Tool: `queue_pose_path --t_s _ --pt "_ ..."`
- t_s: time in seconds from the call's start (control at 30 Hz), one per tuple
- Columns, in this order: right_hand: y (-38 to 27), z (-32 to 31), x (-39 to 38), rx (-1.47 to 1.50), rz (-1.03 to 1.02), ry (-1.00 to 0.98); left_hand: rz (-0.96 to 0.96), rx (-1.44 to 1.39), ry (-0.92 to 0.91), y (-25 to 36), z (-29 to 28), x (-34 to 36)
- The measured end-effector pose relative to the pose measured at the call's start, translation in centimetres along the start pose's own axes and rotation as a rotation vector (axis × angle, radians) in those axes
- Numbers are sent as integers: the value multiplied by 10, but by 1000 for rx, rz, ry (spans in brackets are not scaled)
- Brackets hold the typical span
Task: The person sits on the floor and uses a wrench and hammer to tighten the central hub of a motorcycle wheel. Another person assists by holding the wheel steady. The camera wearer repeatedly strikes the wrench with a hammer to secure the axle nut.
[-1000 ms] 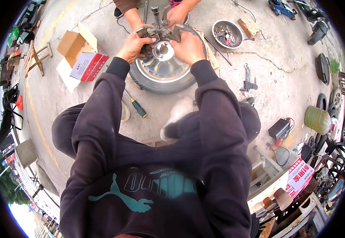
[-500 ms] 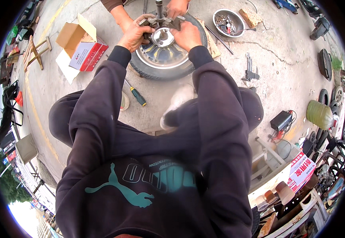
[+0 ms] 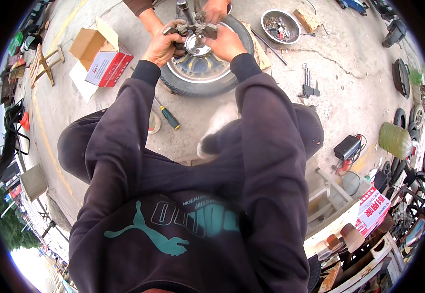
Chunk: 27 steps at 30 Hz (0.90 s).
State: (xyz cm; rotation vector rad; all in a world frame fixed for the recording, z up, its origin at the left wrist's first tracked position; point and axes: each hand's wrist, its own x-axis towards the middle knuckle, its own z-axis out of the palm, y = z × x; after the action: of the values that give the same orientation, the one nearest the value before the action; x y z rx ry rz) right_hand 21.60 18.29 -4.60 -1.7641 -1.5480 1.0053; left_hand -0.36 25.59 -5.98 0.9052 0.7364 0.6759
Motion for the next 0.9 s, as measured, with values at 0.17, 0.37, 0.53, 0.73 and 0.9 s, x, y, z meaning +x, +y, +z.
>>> queue_pose_path --t_s 0.17,0.37,0.53,0.73,0.9 --pt "-33 -32 -21 -453 100 -43 48 -56 53 -4 12 -1" --pt "-138 -77 -13 -775 -534 32 -2 -52 18 -4 6 -4" --pt "-158 -70 28 -1009 -667 -223 -14 -92 31 12 27 -18" --pt "-151 -65 24 -1083 -691 -49 46 -45 -44 12 23 -21" --pt "-164 -61 14 -1073 -606 -115 45 -147 -25 3 18 -15"
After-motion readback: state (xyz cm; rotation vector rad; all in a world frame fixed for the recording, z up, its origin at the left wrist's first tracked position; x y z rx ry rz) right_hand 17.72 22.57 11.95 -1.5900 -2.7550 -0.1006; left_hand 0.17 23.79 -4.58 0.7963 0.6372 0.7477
